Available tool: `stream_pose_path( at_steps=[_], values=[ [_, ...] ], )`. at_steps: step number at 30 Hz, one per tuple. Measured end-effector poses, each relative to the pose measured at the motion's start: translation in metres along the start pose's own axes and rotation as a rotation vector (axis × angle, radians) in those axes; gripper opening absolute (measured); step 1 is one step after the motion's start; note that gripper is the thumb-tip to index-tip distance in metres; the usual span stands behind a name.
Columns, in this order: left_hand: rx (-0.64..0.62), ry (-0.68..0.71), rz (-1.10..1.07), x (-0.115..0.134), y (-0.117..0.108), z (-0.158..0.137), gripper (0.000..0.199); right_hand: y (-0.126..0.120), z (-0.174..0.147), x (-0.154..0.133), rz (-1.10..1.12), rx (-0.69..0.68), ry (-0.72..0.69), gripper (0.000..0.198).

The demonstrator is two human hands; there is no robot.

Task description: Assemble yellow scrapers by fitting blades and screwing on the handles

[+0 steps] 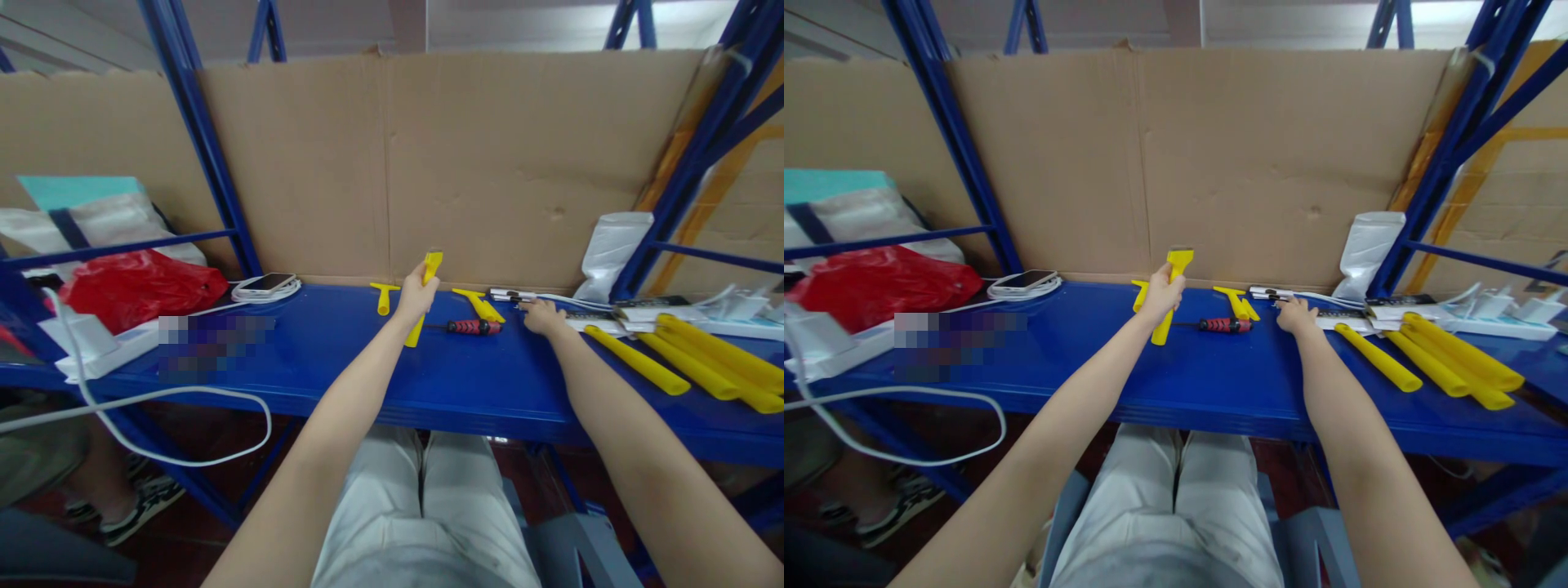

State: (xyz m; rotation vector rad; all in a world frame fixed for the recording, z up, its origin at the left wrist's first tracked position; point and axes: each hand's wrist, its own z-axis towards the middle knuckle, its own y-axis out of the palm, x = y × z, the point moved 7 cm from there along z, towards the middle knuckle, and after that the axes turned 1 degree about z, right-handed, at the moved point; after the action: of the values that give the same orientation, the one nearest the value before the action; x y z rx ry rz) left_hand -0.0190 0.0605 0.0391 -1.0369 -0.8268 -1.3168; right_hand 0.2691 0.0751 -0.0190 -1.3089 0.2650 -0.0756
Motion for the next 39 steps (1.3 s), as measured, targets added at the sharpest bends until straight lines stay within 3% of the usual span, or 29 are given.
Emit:
stream_pose_path(
  at_steps=[2, 7, 13, 22, 27, 32, 39],
  values=[
    [0.014, 0.041, -0.048, 0.004, 0.002, -0.002, 0.025, 0.002, -0.001, -0.002, -0.014, -0.012, 0.012, 0.052],
    [-0.026, -0.005, -0.185, 0.003, 0.010, -0.007, 0.012, 0.001, -0.004, -0.009, -0.025, -0.044, 0.016, 0.050],
    [-0.037, -0.136, -0.291, -0.003, 0.010, -0.009, 0.015, -0.007, -0.006, -0.017, -0.061, 0.025, -0.060, 0.037],
    [-0.249, -0.321, -0.177, -0.021, 0.031, -0.019, 0.016, -0.012, -0.010, -0.032, -0.139, 0.038, -0.123, 0.028],
    [-0.322, -0.311, -0.109, -0.017, 0.037, -0.026, 0.018, -0.029, -0.008, -0.053, 0.139, 0.203, -0.184, 0.023],
    [-0.334, -0.285, -0.099, -0.010, 0.039, -0.029, 0.020, -0.052, -0.024, -0.094, 0.534, 0.306, -0.429, 0.011],
    [-0.368, -0.264, -0.110, -0.006, 0.041, -0.032, 0.021, -0.061, -0.043, -0.122, 0.676, 0.341, -0.627, 0.008]
  ],
)
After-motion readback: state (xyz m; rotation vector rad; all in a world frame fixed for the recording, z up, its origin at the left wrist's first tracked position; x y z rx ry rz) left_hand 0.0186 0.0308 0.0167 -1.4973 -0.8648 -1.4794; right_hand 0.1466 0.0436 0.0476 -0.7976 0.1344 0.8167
